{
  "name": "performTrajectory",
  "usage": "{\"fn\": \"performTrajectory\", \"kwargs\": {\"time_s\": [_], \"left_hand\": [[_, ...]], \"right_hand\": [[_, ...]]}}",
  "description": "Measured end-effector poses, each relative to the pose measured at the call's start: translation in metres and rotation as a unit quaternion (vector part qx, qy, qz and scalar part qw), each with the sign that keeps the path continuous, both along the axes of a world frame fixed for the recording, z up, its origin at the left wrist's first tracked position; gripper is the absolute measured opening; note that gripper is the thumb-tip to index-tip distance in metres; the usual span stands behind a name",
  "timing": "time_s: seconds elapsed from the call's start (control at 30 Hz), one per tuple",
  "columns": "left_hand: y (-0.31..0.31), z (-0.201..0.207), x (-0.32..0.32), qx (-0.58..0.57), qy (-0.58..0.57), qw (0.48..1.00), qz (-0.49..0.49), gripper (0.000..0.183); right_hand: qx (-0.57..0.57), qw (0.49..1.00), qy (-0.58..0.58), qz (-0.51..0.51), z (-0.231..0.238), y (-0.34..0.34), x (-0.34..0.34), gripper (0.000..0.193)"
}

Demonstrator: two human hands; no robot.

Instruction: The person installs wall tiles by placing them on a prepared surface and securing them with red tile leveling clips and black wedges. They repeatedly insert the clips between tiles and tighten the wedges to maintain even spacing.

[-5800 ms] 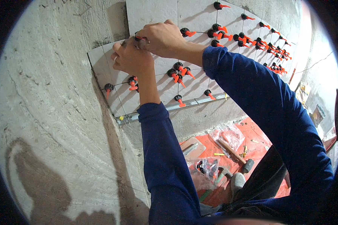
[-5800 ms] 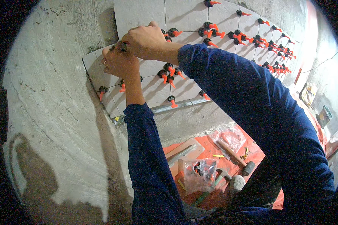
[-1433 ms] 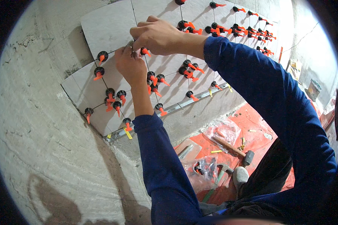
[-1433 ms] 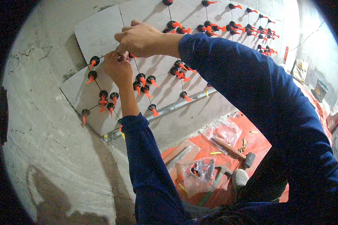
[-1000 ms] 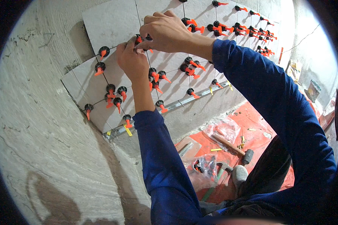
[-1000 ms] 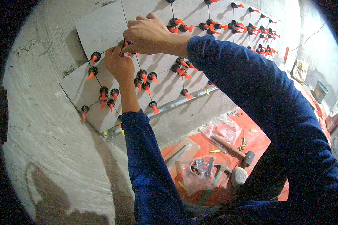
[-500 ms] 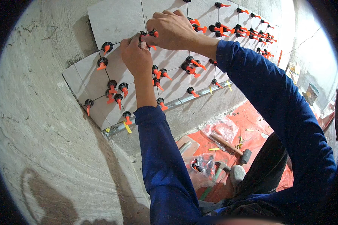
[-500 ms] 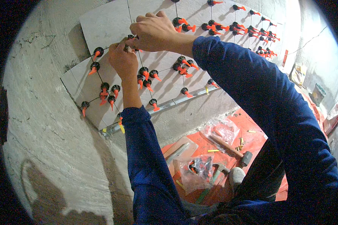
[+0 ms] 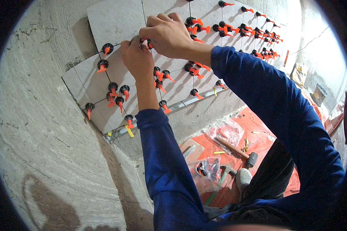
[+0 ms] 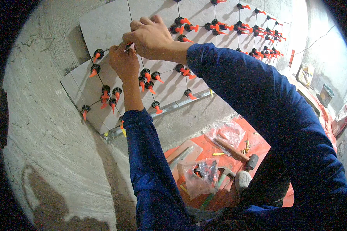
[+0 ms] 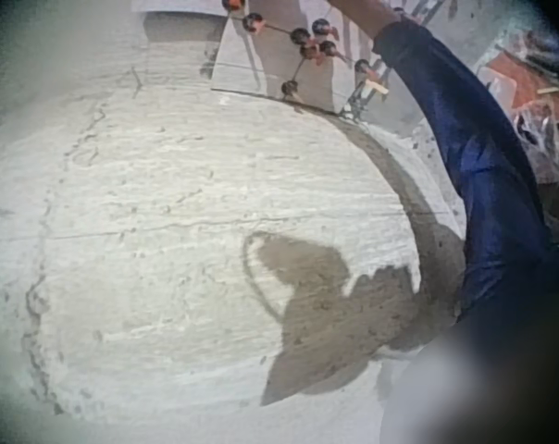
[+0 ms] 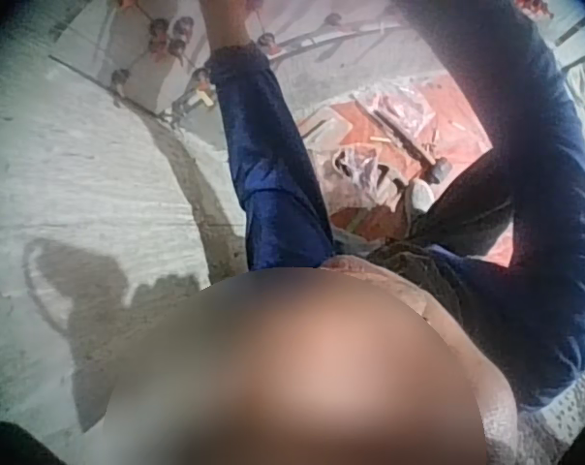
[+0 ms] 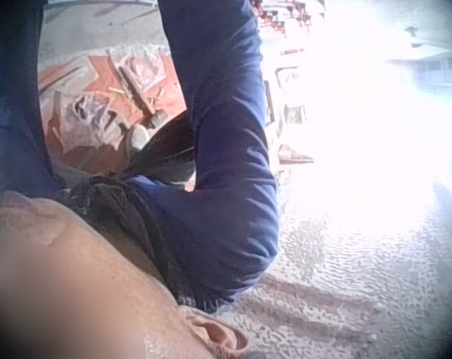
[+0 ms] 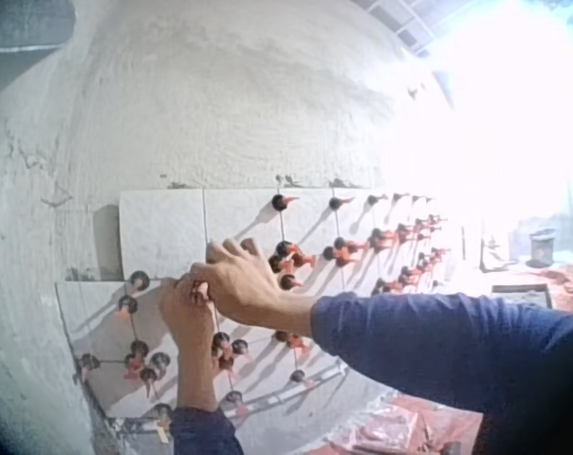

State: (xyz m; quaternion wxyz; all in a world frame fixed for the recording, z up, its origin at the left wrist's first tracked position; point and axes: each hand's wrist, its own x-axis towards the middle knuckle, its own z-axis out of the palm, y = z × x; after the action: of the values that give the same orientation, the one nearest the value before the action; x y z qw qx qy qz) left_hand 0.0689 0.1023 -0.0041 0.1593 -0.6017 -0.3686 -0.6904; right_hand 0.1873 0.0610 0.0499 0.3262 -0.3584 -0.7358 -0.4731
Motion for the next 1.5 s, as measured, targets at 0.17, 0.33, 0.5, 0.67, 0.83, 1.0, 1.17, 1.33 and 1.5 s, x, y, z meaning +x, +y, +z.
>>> {"fn": "performTrajectory", "kwargs": {"time_s": [0.17,0.33,0.5,0.67,0.83,1.0,1.17,1.33,1.5], "left_hand": [[0.006,-0.002,-0.003,0.026,0.016,1.0,0.003,0.021],[0.016,-0.004,-0.005,0.06,0.054,0.997,-0.003,0.025],[0.011,-0.003,-0.002,0.05,0.014,0.998,-0.02,0.025],[0.005,0.0,-0.002,-0.001,0.021,1.0,0.015,0.024],[0.007,-0.001,-0.003,0.047,0.019,0.999,0.018,0.027],[0.012,-0.002,-0.004,0.058,0.036,0.998,-0.016,0.029],[0.01,-0.001,-0.002,0.064,0.019,0.998,-0.007,0.028],[0.006,0.001,-0.003,-0.012,0.022,0.999,0.039,0.025],[0.004,0.002,-0.003,0.002,0.008,1.0,0.013,0.025]], "right_hand": [[-0.011,0.999,0.016,-0.033,0.007,-0.003,0.001,0.035],[-0.065,0.991,0.022,-0.118,0.01,-0.004,0.001,0.039],[-0.024,0.997,0.052,-0.055,-0.001,0.004,-0.003,0.027],[0.014,1.0,-0.022,0.014,0.0,0.004,0.0,0.027],[-0.041,0.997,0.033,-0.053,0.008,-0.006,0.002,0.032],[-0.062,0.992,0.024,-0.106,0.009,-0.005,0.003,0.042],[-0.039,0.996,0.048,-0.063,0.001,0.002,0.001,0.034],[-0.005,1.0,0.011,-0.009,-0.001,0.002,0.001,0.027],[-0.019,1.0,-0.004,-0.007,0.002,-0.005,0.001,0.022]]}}
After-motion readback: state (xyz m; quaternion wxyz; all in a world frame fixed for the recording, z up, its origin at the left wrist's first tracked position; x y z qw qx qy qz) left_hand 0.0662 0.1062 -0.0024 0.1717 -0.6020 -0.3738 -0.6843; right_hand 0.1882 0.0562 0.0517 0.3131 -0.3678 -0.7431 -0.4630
